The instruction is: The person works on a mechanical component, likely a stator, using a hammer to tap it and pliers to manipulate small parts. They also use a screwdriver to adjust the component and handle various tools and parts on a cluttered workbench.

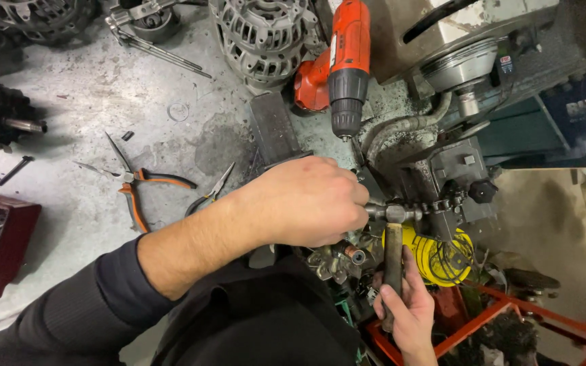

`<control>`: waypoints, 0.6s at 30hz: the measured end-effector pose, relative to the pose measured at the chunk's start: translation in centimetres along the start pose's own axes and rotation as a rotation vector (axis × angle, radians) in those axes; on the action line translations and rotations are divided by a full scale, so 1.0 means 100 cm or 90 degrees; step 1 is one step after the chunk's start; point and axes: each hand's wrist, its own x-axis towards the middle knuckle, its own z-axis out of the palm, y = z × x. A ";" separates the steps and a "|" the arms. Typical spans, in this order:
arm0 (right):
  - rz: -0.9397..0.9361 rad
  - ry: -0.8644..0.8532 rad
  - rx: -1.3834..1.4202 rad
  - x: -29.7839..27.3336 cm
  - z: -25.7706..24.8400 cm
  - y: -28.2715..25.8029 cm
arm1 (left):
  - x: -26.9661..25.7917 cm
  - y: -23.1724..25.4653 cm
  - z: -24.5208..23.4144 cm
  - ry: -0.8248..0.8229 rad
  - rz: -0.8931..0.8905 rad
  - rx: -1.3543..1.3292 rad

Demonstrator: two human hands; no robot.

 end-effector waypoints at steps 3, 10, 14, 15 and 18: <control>-0.004 0.003 -0.005 -0.003 -0.002 0.002 | 0.002 0.003 0.000 -0.021 0.008 0.012; 0.012 0.025 -0.015 -0.007 -0.002 0.002 | 0.002 0.006 0.000 -0.046 -0.002 0.011; -0.007 0.015 0.003 -0.011 -0.003 0.000 | -0.019 -0.008 -0.001 0.065 0.012 -0.089; -0.026 0.005 0.011 -0.011 -0.005 0.001 | -0.026 -0.011 -0.004 0.113 0.018 -0.139; -0.056 -0.008 0.021 -0.013 -0.012 0.006 | -0.049 -0.014 -0.001 0.224 0.014 -0.200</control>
